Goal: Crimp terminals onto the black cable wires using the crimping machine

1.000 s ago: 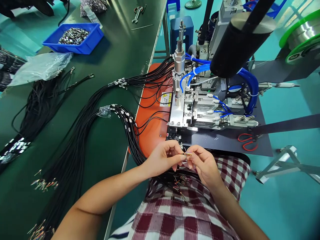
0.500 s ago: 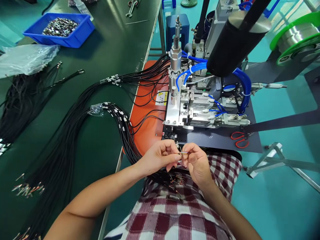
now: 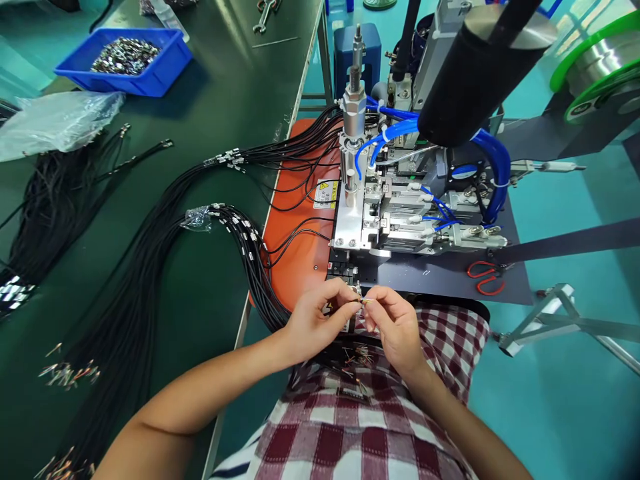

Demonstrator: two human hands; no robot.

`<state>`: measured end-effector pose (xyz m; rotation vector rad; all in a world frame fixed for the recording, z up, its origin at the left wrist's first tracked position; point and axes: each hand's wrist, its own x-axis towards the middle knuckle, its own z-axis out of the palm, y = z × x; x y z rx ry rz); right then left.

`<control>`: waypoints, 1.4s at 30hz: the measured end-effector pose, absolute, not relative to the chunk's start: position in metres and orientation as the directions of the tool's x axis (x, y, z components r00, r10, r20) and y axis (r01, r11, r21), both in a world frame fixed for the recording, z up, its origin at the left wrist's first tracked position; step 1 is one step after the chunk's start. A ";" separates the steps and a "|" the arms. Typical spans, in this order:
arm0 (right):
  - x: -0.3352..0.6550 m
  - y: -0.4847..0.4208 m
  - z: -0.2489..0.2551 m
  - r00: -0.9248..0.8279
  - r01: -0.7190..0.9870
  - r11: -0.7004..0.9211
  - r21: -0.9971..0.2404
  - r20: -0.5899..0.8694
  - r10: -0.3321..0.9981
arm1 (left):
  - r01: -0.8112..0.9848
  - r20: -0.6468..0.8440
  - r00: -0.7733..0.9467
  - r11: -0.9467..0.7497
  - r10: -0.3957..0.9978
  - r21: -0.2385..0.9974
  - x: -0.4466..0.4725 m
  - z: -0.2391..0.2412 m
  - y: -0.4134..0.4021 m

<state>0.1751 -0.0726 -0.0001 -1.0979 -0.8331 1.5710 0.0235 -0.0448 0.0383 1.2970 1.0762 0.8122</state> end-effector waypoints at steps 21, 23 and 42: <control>0.195 -0.070 -0.002 -0.158 0.040 0.007 -0.999 0.001 0.987 | -0.004 -0.494 0.590 0.614 0.638 0.789 0.019 0.050 -0.024; 0.195 -0.069 -0.001 -0.168 0.053 0.040 -0.998 0.031 0.985 | 0.002 -0.496 0.600 0.620 0.627 0.785 0.018 0.051 -0.022; 0.175 -0.075 0.001 -0.079 0.116 -0.173 -0.978 -0.183 0.980 | -0.174 -0.523 0.296 0.584 0.799 0.793 0.032 0.030 -0.037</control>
